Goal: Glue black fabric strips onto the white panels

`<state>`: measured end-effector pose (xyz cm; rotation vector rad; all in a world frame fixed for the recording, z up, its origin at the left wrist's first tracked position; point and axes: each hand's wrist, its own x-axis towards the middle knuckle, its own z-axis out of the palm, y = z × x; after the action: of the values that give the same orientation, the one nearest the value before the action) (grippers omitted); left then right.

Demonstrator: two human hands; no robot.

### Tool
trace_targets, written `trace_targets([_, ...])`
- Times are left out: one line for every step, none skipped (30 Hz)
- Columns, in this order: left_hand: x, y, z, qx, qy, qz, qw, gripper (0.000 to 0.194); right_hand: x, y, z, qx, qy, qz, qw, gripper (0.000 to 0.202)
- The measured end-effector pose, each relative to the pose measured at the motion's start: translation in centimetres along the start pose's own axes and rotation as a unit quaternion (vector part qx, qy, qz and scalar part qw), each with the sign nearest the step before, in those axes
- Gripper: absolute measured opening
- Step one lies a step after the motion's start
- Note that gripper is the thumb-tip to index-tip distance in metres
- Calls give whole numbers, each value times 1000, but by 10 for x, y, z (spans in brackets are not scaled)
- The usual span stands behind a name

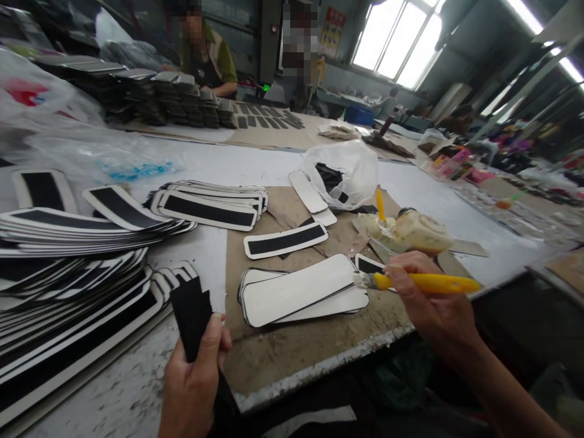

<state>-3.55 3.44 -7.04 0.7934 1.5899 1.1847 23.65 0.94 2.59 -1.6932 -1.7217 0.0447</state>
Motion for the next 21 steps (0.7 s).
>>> trace_targets([-8, 5, -1, -59, -45, -20, 997, 33, -3, -5, 3, 34, -15, 15, 999, 19])
trace_targets([-16, 9, 0, -108, -117, -53, 986, 29, -5, -10, 9, 70, -34, 34, 996, 22])
trace_targets([-24, 13, 2, -138, -182, -82, 970, 26, -7, -15, 17, 108, -64, 55, 991, 24])
trace_targets([-31, 16, 5, -159, -239, -110, 952, 24, -10, -20, 26, 144, -103, 77, 981, 26])
trace_targets([-38, 18, 10, -173, -276, -131, 936, 24, -12, -25, 36, 180, -147, 96, 968, 28])
trace_targets([-44, 19, 15, -182, -298, -146, 926, 25, -15, -30, 47, 218, -193, 112, 950, 28])
trace_targets([-48, 19, 20, -186, -314, -152, 919, 26, -17, -35, 58, 259, -236, 129, 928, 27])
trace_targets([-53, 19, 24, -182, -328, -153, 914, 28, -19, -39, 67, 306, -277, 148, 899, 26])
trace_targets([-56, 19, 28, -174, -340, -150, 912, 31, -22, -42, 75, 356, -314, 169, 864, 25])
trace_targets([-59, 18, 32, -166, -351, -145, 910, 34, -23, -45, 81, 406, -345, 193, 824, 26])
trace_targets([-61, 17, 34, -157, -362, -140, 908, 37, -25, -46, 85, 446, -370, 214, 786, 26])
trace_targets([-62, 16, 36, -149, -370, -136, 907, 39, -26, -46, 86, 471, -383, 230, 760, 26])
trace_targets([-63, 15, 38, -145, -374, -134, 906, 39, -26, -45, 86, 478, -384, 236, 754, 26])
trace_targets([-64, 14, 39, -143, -371, -131, 908, 35, -26, -43, 84, 467, -373, 230, 768, 26])
trace_targets([-65, 12, 39, -143, -366, -129, 910, 30, -25, -41, 82, 441, -354, 215, 796, 26])
trace_targets([-65, 11, 40, -141, -360, -128, 913, 27, -24, -38, 79, 409, -327, 196, 829, 26])
trace_targets([-66, 9, 40, -138, -353, -129, 916, 26, -23, -36, 77, 377, -297, 177, 859, 27])
trace_targets([-67, 8, 40, -136, -344, -130, 920, 27, -23, -34, 76, 351, -269, 164, 882, 28])
trace_targets([-67, 7, 41, -133, -335, -130, 924, 28, -23, -33, 75, 337, -247, 159, 894, 28])
trace_targets([-68, 7, 41, -130, -326, -129, 927, 29, -23, -33, 75, 338, -236, 165, 896, 28])
trace_targets([-68, 7, 42, -128, -317, -124, 932, 29, -25, -33, 76, 353, -240, 179, 887, 27])
